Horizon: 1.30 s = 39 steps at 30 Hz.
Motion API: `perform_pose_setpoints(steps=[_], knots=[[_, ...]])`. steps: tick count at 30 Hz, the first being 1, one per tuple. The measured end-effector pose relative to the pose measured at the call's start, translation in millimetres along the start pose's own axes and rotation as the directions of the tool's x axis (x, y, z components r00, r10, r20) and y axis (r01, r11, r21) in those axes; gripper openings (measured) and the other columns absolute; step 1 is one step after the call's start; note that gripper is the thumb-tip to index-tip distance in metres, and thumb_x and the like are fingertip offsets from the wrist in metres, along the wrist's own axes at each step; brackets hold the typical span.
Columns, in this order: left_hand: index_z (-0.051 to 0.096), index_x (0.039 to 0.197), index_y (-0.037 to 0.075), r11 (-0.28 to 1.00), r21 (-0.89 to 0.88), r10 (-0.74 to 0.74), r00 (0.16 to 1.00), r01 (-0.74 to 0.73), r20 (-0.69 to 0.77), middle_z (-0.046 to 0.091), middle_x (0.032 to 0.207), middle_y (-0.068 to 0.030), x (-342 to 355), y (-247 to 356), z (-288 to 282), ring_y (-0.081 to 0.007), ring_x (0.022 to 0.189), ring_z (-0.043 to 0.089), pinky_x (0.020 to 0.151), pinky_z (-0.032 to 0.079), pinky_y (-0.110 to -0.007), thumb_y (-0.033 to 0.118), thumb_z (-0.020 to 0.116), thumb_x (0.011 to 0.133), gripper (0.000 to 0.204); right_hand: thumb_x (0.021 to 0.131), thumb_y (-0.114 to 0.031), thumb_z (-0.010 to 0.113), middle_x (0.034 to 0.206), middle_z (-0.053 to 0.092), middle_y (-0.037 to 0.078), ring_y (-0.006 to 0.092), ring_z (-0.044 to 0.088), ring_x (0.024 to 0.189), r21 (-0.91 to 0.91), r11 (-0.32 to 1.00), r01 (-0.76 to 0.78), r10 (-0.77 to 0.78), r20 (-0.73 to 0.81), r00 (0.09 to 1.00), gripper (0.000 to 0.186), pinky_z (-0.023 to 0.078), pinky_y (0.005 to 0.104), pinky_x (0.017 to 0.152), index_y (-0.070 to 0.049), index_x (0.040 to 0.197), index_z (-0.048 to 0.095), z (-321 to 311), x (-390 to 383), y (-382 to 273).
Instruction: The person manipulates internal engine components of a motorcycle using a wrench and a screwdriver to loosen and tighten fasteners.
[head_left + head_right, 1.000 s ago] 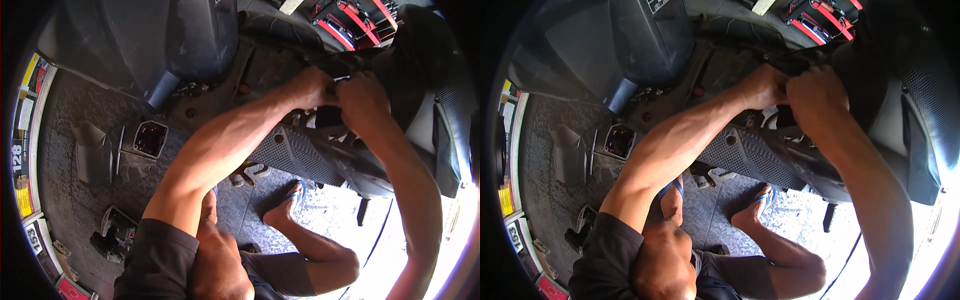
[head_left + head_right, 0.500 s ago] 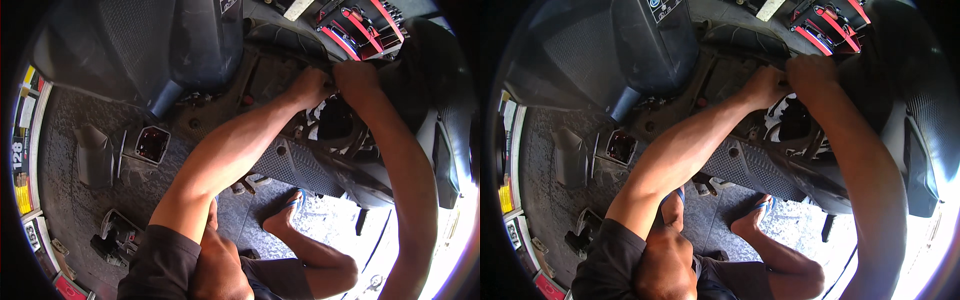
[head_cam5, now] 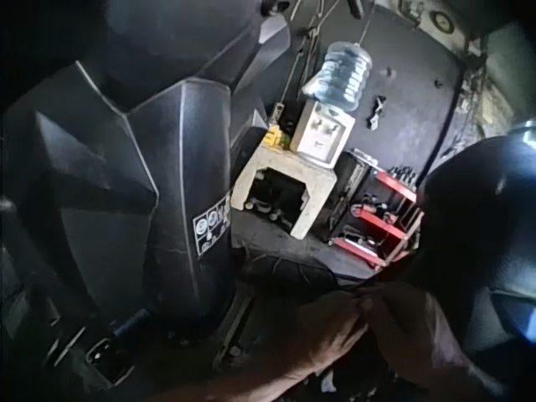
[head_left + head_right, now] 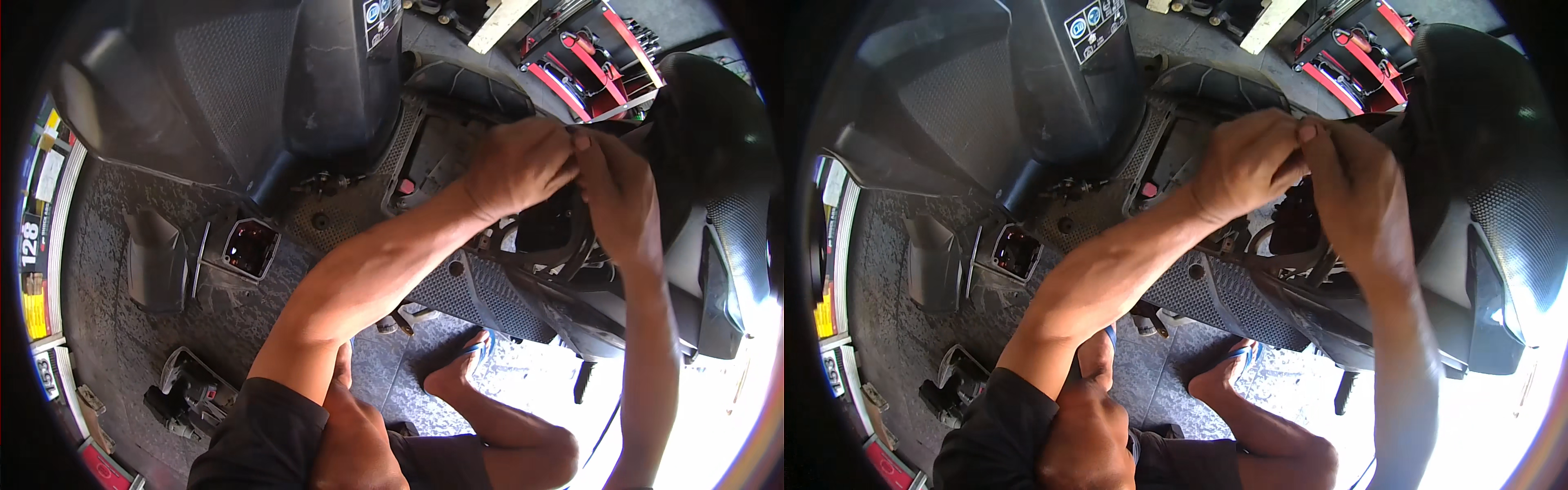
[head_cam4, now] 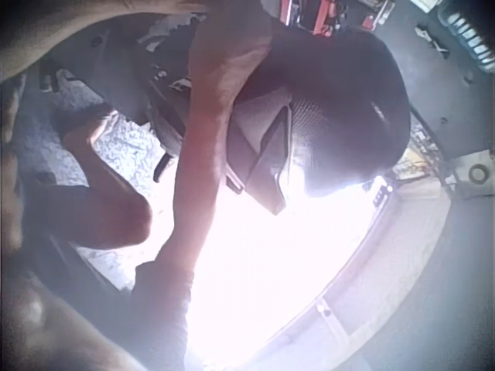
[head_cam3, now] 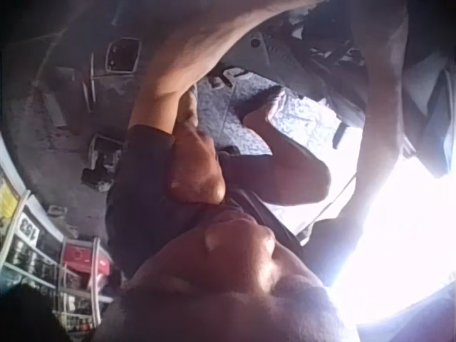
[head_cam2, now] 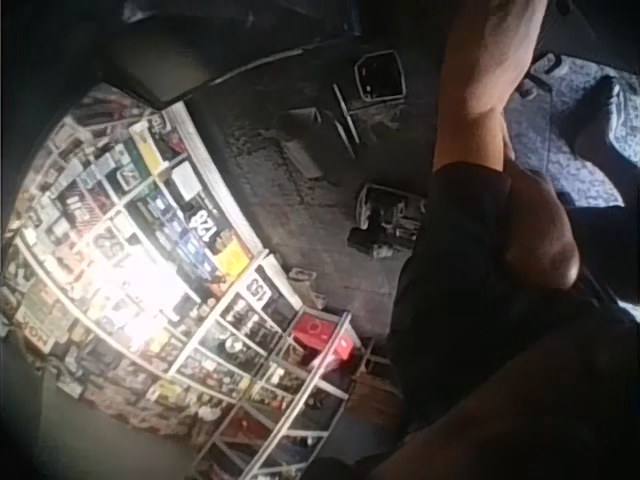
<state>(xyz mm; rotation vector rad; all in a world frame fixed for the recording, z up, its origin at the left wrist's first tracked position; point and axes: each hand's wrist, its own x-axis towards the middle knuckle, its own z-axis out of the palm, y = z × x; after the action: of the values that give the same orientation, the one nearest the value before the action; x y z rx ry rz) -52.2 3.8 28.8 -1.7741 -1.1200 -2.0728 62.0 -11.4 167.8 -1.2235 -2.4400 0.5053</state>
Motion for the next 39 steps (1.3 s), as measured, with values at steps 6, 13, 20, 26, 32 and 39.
perform_pose_setpoints(steps=[6,13,20,26,32,39], knots=[[0.066,0.098,0.002,0.918,-0.318,-0.240,0.970,0.237,0.028,0.068,0.090,-0.0159,-1.2,10.9,-3.3,-0.0304,0.080,0.069,0.065,0.055,-0.039,0.020,0.073,0.085,0.023,0.104,-0.035,0.045,0.072,0.062,0.009,0.0141,0.055,0.062,0.000,0.984,-0.176,0.170,-0.248,0.954,0.045,0.042,0.0271,0.058,0.004,0.103,0.067,-24.1,-70.1,-30.0],[0.071,0.103,0.005,0.787,0.209,-0.546,0.497,0.580,0.674,0.069,0.106,-0.0211,-48.1,-30.6,30.2,-0.0385,0.100,0.066,0.084,0.053,-0.044,0.009,0.061,0.083,0.023,0.107,-0.047,0.033,0.062,0.057,0.007,0.0161,0.054,0.055,-0.056,0.995,-0.086,0.075,-0.176,0.982,0.059,0.038,0.0297,0.053,0.000,0.084,0.059,-69.3,-207.5,-18.5],[0.073,0.105,0.010,0.857,0.476,-0.514,0.405,0.197,0.756,0.065,0.120,-0.0144,-39.7,-17.9,21.5,-0.0337,0.121,0.057,0.112,0.032,-0.059,0.009,0.062,0.081,0.026,0.104,-0.047,0.045,0.079,0.061,0.013,0.0190,0.057,0.066,0.266,0.885,-0.382,0.422,-0.113,0.899,0.061,0.044,0.0311,0.060,0.009,0.087,0.062,-80.7,-251.4,-11.4],[0.075,0.098,0.012,0.852,0.476,-0.524,0.319,0.219,0.790,0.068,0.114,-0.0129,-47.5,-24.4,27.8,-0.0318,0.126,0.053,0.115,0.007,-0.074,0.017,0.064,0.083,0.019,0.105,-0.048,0.044,0.081,0.060,0.017,0.0213,0.056,0.067,0.299,0.868,-0.397,0.436,-0.075,0.897,0.061,0.043,0.0307,0.060,0.009,0.092,0.060,-91.6,-271.8,3.2],[0.076,0.094,0.013,0.868,0.420,-0.494,0.380,0.264,0.782,0.068,0.111,-0.0132,-55.0,-27.0,27.8,-0.0322,0.126,0.053,0.114,0.008,-0.074,0.023,0.064,0.086,0.018,0.103,-0.050,0.047,0.078,0.060,0.016,0.0206,0.056,0.066,0.380,0.854,-0.356,0.448,-0.186,0.875,0.060,0.043,0.0306,0.060,0.007,0.089,0.060,-92.6,-280.2,4.1],[0.077,0.098,0.015,0.861,0.427,-0.502,0.334,0.275,0.798,0.069,0.115,-0.0110,-50.9,-27.1,25.8,-0.0303,0.129,0.051,0.117,0.003,-0.070,0.026,0.064,0.087,0.021,0.105,-0.044,0.046,0.071,0.060,0.013,0.0205,0.056,0.065,0.360,0.887,-0.291,0.377,-0.199,0.904,0.056,0.042,0.0325,0.060,0.006,0.082,0.062,-100.4,-276.0,-2.5]])
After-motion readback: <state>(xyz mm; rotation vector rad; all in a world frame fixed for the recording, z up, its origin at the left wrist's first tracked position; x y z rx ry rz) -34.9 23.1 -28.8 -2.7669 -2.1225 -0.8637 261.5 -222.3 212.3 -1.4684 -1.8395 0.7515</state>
